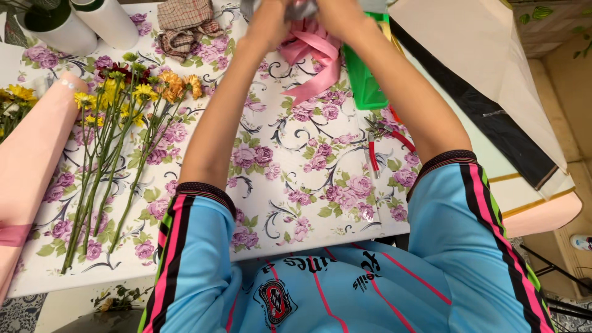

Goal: The person trims flower stems using shears on a floral-patterned workspace, wipes their hands with a cloth, and then prepares a sheet of wrapping paper.

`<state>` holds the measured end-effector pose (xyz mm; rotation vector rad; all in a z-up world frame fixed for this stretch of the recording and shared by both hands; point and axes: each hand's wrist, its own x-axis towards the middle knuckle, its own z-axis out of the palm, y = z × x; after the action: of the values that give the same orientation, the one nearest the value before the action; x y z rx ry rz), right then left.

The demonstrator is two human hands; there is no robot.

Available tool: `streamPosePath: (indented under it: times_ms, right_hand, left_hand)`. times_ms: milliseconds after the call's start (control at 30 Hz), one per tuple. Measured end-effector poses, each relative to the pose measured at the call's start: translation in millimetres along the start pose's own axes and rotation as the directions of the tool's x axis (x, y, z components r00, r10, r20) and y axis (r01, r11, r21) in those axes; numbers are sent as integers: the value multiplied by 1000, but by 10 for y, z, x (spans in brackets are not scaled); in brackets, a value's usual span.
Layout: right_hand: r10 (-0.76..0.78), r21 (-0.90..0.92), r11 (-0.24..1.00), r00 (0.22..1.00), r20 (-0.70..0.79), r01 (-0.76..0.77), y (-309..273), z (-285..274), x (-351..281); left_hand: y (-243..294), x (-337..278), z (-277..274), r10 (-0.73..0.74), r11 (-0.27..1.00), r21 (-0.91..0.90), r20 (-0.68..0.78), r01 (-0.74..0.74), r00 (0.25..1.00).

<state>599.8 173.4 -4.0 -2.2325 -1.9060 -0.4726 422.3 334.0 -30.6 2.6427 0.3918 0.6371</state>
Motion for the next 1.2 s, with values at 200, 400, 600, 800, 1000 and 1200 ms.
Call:
streamPosePath:
  times_ms: [200,400,600,800,1000,1200]
  right_hand:
    - [85,203,966,941,327,-158,-105,-110,-198]
    - [161,468,853,969,186,-232,25,-851,-957]
    - [380,450,829,925,-21,-331,126,-2096,-2793]
    - [752,177,632,652,95,-755,450,-2655,-4533]
    - [882,94,421,431,190,-902,1026,-2208,-5920]
    - [854,-124,493,506,-120,-861,1018,-1928,-6005]
  left_hand:
    - [81,-168,298,-79,995,86,254,59,964]
    - [639,-79,39,101,995,-6,-63,-102,993]
    - [2104,-34,117,349,899,-193,-228,-393,909]
    - [3890,-310,499,581,741,-253,-224,-622,782]
    - [4710,-456,1654,709,693,-232,45,-683,704]
    - [4892,-772,2475,713,698,-226,295,-679,635]
